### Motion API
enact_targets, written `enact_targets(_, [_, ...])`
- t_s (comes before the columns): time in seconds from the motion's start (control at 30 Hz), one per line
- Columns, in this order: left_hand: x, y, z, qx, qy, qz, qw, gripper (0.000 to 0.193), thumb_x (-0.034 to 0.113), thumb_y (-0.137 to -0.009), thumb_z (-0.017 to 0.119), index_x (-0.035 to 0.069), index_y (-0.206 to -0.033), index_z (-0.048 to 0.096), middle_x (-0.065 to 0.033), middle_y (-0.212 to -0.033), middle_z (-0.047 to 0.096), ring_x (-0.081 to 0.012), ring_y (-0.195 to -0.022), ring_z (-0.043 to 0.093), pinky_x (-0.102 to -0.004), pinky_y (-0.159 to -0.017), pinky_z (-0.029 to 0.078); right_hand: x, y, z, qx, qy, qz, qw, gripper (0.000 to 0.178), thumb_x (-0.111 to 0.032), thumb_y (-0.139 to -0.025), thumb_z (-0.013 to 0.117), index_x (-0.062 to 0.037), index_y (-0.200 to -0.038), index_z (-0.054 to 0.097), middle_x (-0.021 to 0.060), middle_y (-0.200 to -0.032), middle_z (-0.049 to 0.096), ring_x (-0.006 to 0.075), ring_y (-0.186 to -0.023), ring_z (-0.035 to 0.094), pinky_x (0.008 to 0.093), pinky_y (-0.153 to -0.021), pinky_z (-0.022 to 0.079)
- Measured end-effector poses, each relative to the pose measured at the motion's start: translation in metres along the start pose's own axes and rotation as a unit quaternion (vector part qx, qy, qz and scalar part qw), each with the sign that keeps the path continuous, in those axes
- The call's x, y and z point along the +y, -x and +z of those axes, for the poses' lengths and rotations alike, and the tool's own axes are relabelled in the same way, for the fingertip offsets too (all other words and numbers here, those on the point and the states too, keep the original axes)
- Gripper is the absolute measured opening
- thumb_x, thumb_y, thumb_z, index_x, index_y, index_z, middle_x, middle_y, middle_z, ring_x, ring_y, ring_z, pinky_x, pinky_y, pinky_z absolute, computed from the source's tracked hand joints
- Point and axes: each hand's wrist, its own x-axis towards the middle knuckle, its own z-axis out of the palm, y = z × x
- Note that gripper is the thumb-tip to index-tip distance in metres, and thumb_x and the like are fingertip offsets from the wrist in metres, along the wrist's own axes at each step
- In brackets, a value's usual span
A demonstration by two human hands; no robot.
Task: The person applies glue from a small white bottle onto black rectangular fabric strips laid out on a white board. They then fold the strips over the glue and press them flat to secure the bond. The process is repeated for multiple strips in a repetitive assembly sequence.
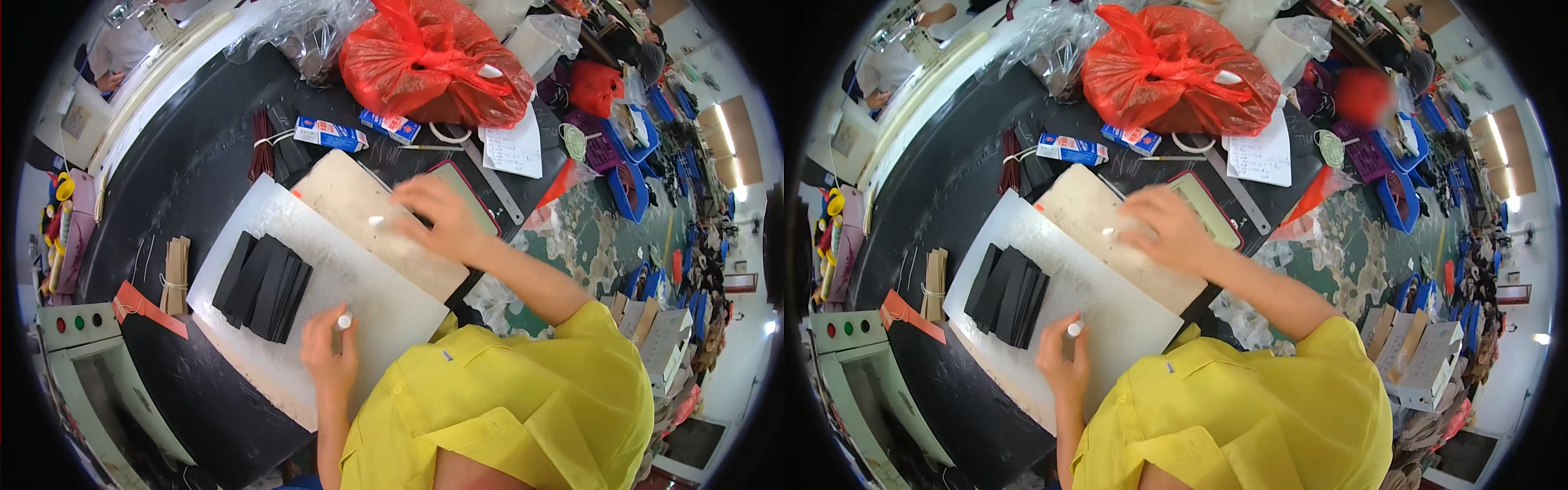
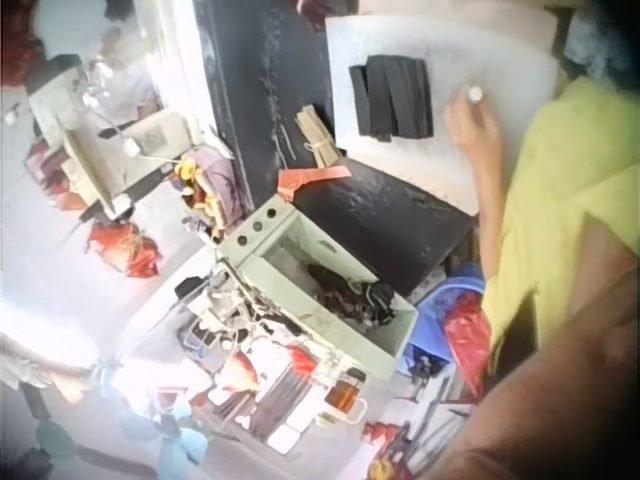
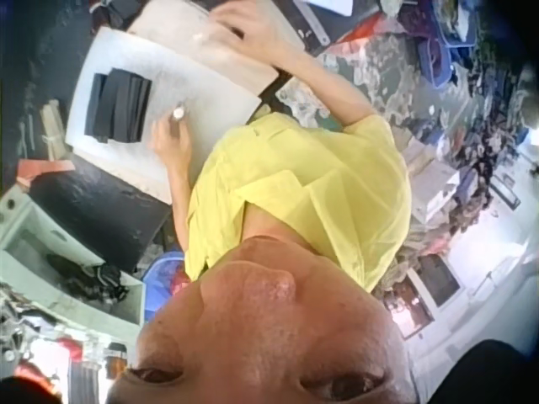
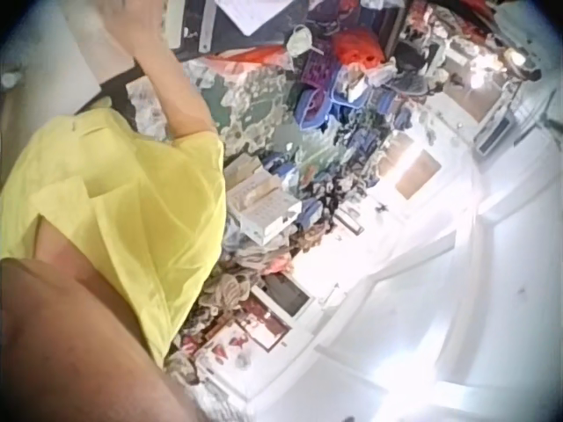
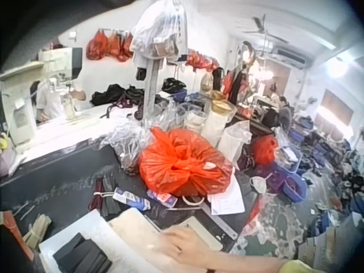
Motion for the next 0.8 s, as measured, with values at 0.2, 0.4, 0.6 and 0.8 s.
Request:
enact_targets(0.2, [0.0, 0.0, -0.006, 0.017, 0.001, 0.013, 1.0, 0.025, 0.0, -0.078, 0.077, 0.005, -0.102, 0.071, -0.0116, -0.099, 0.073, -0.0309, -0.093, 0.067, -0.0391, -0.08, 0.053, 0.106, -0.117, -0.041, 0.08, 0.35, -0.003, 0.933, 0.11, -0.045, -0.067, 0.088, -0.0175, -0.157, 0.031, 0.0315, -0.159, 0.024, 0.05, -0.149, 0.019, 0.0601, -0.117, 0.029])
enact_targets(0.4, [-0.008, 0.005, -0.003, 0.05, 0.036, 0.025, 0.998, 0.022, 0.005, -0.08, 0.078, 0.006, -0.1, 0.07, -0.0096, -0.095, 0.072, -0.0301, -0.091, 0.066, -0.0401, -0.079, 0.054, 0.258, -0.177, -0.088, -0.053, 0.067, 0.122, 0.989, 0.039, -0.027, -0.096, 0.06, -0.0054, -0.129, 0.067, 0.0218, -0.115, 0.072, 0.031, -0.11, 0.068, 0.0408, -0.095, 0.05])
enact_targets(0.6, [-0.01, 0.013, 0.0, 0.059, 0.054, 0.023, 0.997, 0.023, 0.009, -0.081, 0.078, 0.006, -0.102, 0.069, -0.0083, -0.094, 0.071, -0.0287, -0.092, 0.064, -0.0395, -0.079, 0.054, 0.187, -0.235, -0.172, 0.105, -0.092, 0.049, 0.989, 0.038, -0.019, -0.103, 0.059, 0.0006, -0.136, 0.062, 0.0109, -0.127, 0.067, 0.019, -0.115, 0.062, 0.0326, -0.1, 0.048])
enact_targets(0.8, [-0.012, 0.002, 0.008, 0.041, 0.077, 0.041, 0.995, 0.024, 0.006, -0.08, 0.077, 0.006, -0.103, 0.07, -0.0097, -0.095, 0.071, -0.03, -0.094, 0.064, -0.0399, -0.08, 0.053, -0.027, -0.309, -0.109, 0.022, -0.125, -0.07, 0.989, 0.047, -0.028, -0.096, 0.064, -0.0056, -0.137, 0.059, 0.0133, -0.138, 0.058, 0.0241, -0.123, 0.056, 0.0394, -0.102, 0.046])
